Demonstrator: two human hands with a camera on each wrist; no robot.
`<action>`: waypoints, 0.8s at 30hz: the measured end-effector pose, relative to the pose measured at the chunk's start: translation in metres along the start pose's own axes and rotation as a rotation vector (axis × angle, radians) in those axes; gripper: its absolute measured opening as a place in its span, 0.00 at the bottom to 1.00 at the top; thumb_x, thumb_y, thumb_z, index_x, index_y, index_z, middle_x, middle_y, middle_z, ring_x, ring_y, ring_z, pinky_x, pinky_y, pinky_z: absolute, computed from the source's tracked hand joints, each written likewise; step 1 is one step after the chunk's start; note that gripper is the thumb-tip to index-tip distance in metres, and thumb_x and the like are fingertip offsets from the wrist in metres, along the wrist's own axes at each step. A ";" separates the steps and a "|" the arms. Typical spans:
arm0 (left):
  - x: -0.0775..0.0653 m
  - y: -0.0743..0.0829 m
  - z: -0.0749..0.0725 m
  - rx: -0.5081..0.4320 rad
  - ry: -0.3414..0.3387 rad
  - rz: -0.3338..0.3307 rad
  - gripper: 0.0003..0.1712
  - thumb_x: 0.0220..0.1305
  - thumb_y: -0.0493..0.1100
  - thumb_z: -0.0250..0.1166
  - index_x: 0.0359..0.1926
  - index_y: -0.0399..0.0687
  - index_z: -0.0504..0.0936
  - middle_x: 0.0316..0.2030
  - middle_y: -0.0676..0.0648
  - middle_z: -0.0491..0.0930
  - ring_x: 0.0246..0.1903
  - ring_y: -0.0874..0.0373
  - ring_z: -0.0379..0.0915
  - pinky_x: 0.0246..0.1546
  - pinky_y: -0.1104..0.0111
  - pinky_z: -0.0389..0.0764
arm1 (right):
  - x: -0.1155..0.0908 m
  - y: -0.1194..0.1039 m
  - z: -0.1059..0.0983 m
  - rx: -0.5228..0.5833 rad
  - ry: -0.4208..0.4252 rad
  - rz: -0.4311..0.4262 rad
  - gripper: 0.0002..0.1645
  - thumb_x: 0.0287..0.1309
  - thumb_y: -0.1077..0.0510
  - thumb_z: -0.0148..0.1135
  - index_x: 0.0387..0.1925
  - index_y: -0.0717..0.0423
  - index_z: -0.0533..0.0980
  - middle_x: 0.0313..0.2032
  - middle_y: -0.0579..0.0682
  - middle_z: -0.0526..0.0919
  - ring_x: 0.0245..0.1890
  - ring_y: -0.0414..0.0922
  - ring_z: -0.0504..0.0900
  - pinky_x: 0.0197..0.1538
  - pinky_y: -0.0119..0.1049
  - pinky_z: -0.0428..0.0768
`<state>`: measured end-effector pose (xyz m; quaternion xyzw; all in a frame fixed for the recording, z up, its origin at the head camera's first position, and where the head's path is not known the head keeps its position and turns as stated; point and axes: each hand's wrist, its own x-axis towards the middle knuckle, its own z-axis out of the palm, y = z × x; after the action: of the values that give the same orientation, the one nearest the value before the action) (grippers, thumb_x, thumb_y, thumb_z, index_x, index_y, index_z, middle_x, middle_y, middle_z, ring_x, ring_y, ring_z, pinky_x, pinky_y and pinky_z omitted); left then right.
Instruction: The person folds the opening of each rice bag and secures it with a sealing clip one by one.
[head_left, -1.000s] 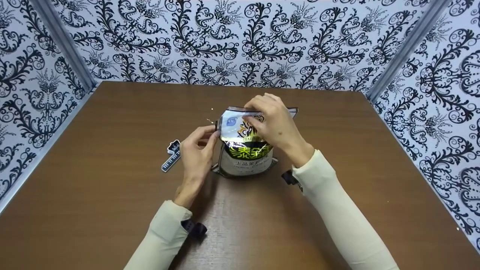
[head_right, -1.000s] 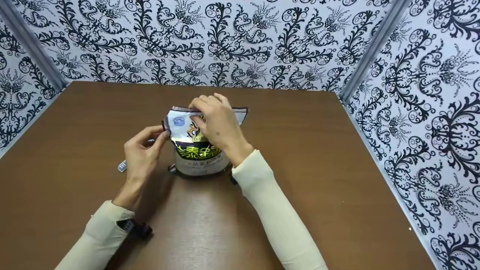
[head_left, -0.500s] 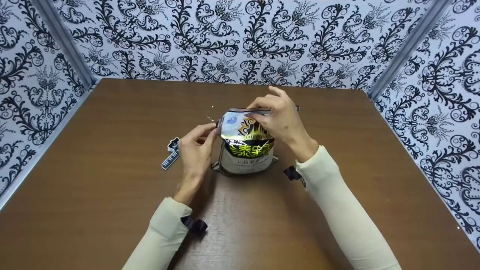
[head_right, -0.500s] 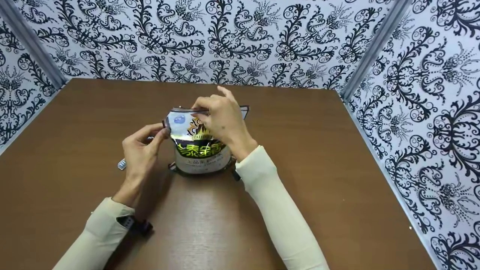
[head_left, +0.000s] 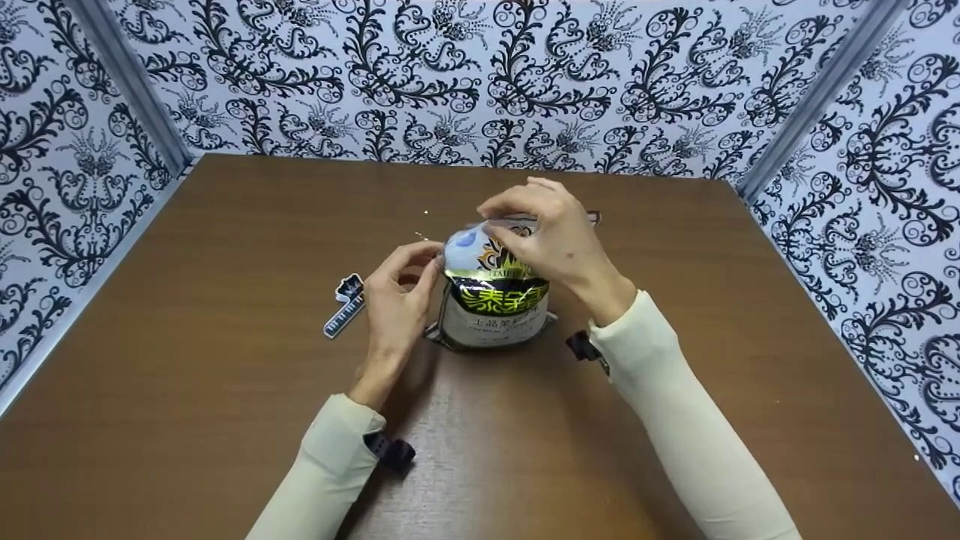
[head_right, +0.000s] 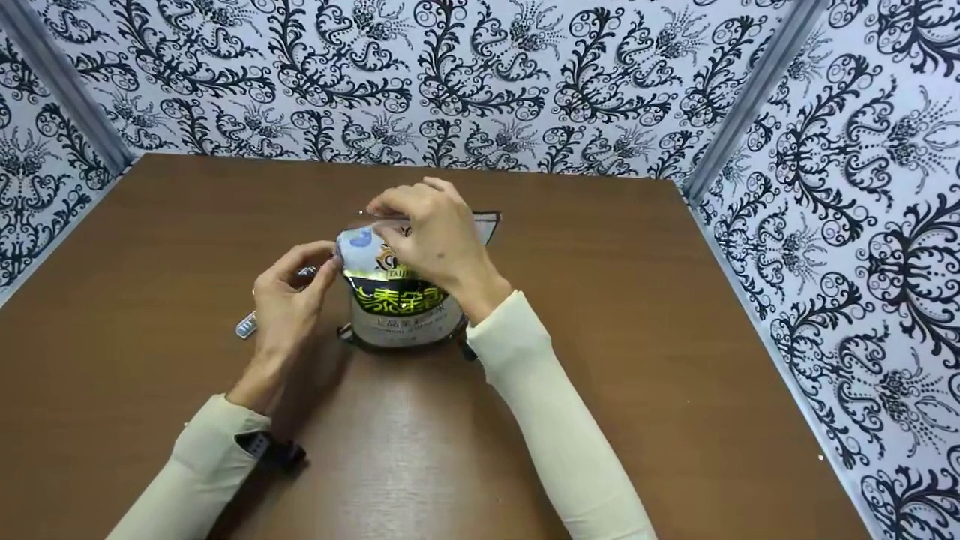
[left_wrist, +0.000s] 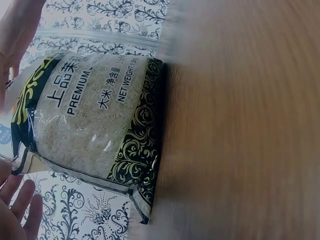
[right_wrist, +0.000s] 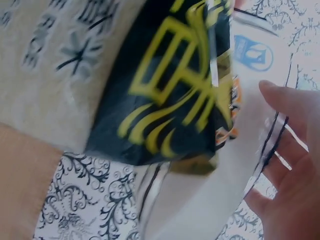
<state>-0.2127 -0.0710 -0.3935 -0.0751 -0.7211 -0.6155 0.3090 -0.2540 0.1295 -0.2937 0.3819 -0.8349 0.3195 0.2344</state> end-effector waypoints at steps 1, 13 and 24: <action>0.000 0.000 0.001 -0.014 -0.009 -0.012 0.08 0.67 0.34 0.70 0.46 0.43 0.90 0.39 0.42 0.90 0.35 0.51 0.86 0.36 0.75 0.85 | 0.001 -0.002 0.001 -0.003 -0.009 -0.019 0.12 0.59 0.60 0.75 0.45 0.55 0.88 0.43 0.51 0.92 0.45 0.47 0.90 0.76 0.47 0.69; -0.002 -0.004 0.003 -0.061 0.010 -0.020 0.07 0.67 0.35 0.71 0.44 0.45 0.92 0.37 0.42 0.90 0.35 0.45 0.86 0.38 0.75 0.85 | 0.008 -0.009 0.004 0.048 -0.073 -0.092 0.07 0.63 0.66 0.69 0.39 0.55 0.89 0.39 0.50 0.92 0.43 0.47 0.89 0.56 0.39 0.84; -0.001 -0.004 0.001 -0.063 0.000 -0.037 0.08 0.69 0.35 0.69 0.46 0.47 0.91 0.40 0.46 0.90 0.32 0.55 0.84 0.36 0.75 0.83 | 0.004 -0.003 0.004 0.122 -0.026 -0.112 0.10 0.60 0.72 0.67 0.32 0.58 0.89 0.38 0.54 0.92 0.44 0.48 0.89 0.56 0.33 0.85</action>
<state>-0.2143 -0.0707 -0.3973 -0.0714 -0.7028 -0.6435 0.2949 -0.2544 0.1233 -0.2928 0.4455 -0.7944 0.3510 0.2173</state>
